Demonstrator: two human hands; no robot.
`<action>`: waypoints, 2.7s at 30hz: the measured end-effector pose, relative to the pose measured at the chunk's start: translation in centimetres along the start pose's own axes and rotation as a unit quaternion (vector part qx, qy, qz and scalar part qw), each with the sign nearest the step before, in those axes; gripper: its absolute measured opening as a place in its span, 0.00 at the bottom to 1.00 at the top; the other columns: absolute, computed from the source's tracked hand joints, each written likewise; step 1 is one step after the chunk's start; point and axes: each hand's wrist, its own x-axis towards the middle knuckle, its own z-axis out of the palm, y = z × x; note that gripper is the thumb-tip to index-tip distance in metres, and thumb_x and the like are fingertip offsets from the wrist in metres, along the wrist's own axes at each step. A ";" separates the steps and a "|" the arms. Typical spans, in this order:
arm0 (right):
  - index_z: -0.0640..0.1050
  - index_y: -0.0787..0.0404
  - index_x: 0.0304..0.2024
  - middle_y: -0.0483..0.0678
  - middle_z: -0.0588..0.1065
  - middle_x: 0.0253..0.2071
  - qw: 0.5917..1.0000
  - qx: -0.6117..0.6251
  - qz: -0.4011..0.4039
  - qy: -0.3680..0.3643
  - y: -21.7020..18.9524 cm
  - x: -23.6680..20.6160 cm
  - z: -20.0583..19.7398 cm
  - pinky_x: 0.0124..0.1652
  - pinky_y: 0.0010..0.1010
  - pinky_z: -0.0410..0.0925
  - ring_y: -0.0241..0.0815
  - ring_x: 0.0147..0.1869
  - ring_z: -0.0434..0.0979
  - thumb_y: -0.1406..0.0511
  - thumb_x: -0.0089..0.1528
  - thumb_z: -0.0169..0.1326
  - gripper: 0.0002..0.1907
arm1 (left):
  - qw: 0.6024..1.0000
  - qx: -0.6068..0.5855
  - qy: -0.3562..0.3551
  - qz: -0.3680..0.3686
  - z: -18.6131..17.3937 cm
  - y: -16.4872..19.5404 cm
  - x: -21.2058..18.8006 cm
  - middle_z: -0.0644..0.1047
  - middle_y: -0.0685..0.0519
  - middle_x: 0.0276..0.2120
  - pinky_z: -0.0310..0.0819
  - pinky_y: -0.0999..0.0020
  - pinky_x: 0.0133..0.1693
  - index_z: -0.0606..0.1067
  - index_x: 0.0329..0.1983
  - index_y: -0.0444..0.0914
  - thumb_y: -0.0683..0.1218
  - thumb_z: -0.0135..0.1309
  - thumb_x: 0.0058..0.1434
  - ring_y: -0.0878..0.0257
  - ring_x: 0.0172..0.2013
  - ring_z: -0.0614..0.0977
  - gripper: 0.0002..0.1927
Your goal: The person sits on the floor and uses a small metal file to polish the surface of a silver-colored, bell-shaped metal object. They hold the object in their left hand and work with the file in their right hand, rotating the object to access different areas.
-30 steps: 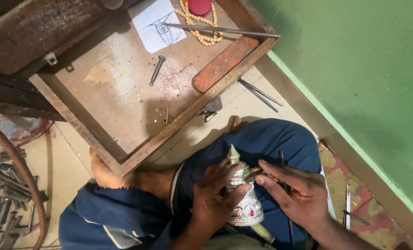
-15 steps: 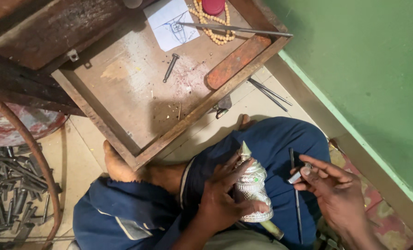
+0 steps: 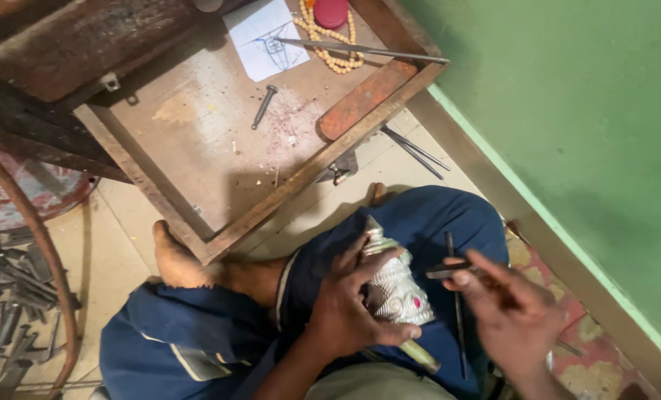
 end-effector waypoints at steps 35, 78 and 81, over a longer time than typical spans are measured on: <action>0.79 0.72 0.45 0.56 0.81 0.43 0.866 -0.262 -0.422 -0.054 -3.9 1.9 3.3 0.41 0.29 0.77 0.46 0.43 0.85 0.75 0.57 0.67 0.15 | 0.996 0.058 0.047 -0.057 3.0 0.4 1.3 0.69 0.28 0.63 0.61 0.49 0.63 0.75 0.64 0.45 0.54 0.77 0.26 0.37 0.64 0.69 0.54; 0.77 0.77 0.46 0.61 0.79 0.44 0.888 -0.192 -0.411 -0.081 -2.7 2.8 2.8 0.47 0.36 0.79 0.54 0.49 0.85 0.77 0.56 0.66 0.17 | 0.998 0.002 0.031 -0.059 1.8 -0.3 0.7 0.63 0.29 0.71 0.67 0.53 0.63 0.77 0.63 0.44 0.58 0.79 0.27 0.38 0.65 0.70 0.54; 0.77 0.76 0.45 0.61 0.79 0.44 0.892 -0.173 -0.409 -0.083 -2.4 2.9 2.7 0.47 0.36 0.79 0.55 0.49 0.85 0.77 0.56 0.66 0.17 | 0.997 0.005 0.021 -0.076 1.9 -0.3 0.9 0.63 0.30 0.71 0.68 0.53 0.62 0.77 0.64 0.45 0.57 0.79 0.27 0.39 0.65 0.70 0.54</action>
